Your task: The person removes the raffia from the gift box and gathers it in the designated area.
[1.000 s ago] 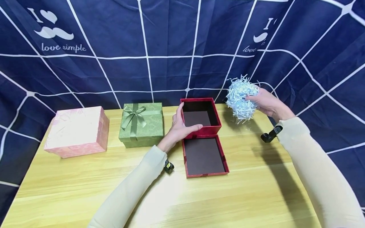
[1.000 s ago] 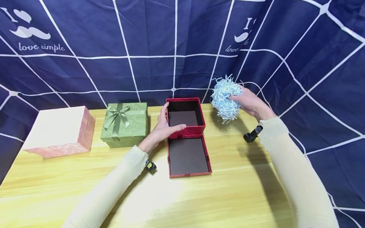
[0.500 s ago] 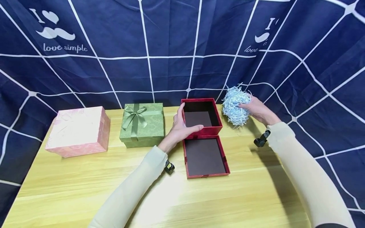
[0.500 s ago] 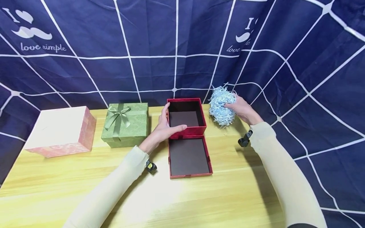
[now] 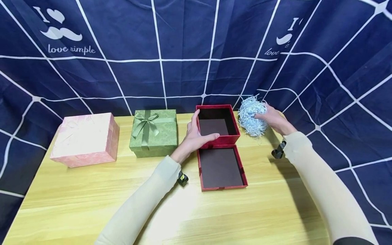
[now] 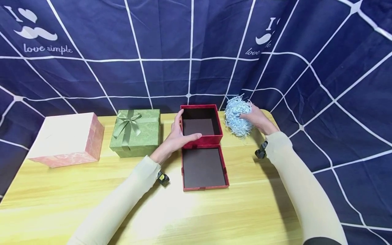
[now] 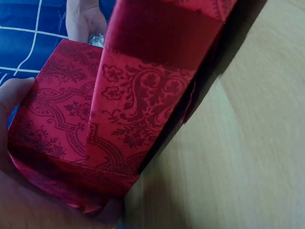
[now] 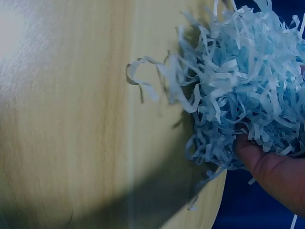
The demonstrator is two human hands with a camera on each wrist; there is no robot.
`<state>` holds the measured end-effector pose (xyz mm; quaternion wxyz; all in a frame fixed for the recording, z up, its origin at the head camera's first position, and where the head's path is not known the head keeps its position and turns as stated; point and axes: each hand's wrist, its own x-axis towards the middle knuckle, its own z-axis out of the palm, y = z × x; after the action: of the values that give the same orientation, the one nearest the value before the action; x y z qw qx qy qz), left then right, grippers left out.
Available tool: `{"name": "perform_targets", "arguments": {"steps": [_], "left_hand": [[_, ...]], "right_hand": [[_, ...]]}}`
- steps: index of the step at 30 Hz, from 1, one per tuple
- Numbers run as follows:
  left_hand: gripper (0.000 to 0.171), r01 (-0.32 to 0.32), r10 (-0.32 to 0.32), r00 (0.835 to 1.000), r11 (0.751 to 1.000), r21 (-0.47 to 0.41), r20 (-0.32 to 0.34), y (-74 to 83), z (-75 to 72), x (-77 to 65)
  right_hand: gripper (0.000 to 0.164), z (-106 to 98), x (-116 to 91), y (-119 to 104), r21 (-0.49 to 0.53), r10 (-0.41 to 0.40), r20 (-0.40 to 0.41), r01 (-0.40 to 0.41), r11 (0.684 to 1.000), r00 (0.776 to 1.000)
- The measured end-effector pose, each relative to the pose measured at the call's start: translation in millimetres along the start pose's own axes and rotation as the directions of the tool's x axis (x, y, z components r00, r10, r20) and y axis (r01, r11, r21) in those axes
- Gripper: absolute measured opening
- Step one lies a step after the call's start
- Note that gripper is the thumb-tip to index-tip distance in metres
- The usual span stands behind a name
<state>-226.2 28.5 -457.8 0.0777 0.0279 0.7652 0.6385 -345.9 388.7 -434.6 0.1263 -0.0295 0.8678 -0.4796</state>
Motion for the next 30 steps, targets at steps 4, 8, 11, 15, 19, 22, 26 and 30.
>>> {"name": "perform_targets", "arguments": {"steps": [4,8,11,15,19,22,26,30], "left_hand": [[0.128,0.014,-0.014,1.000,1.000,0.016,-0.004,-6.2,2.5,6.8],[0.129,0.021,-0.021,1.000,1.000,0.018,-0.004,-7.9,3.3,9.2],[0.129,0.015,-0.015,1.000,1.000,0.007,0.003,-1.1,1.6,4.1],[0.127,0.023,-0.023,1.000,1.000,0.009,0.009,1.1,1.6,3.1],[0.127,0.026,-0.026,1.000,1.000,0.004,0.011,1.6,0.8,1.4],[0.126,0.017,-0.017,1.000,1.000,-0.002,0.004,2.7,-0.7,-0.6],[0.126,0.007,-0.007,1.000,1.000,0.001,0.002,2.3,-1.4,-0.7],[0.126,-0.005,0.005,1.000,1.000,0.002,0.002,1.3,-0.4,-1.5]], "right_hand": [[0.070,2,1,0,-0.029,-0.013,-0.017,0.012,1.000,1.000],[0.070,3,1,0,-0.052,0.017,-0.058,-0.020,0.998,0.998],[0.065,4,0,0,-0.045,0.026,-0.068,-0.029,0.999,0.997],[0.063,5,-8,-1,-0.048,0.029,-0.060,-0.032,0.998,0.998],[0.079,7,-16,-5,-0.120,0.047,-0.073,-0.056,0.991,0.996],[0.077,10,-19,-7,-0.181,0.023,-0.093,-0.039,0.983,0.995],[0.064,13,-21,-8,-0.225,0.000,-0.123,-0.028,0.974,0.992],[0.064,14,-23,-8,-0.191,0.020,-0.131,-0.045,0.981,0.991]]}}
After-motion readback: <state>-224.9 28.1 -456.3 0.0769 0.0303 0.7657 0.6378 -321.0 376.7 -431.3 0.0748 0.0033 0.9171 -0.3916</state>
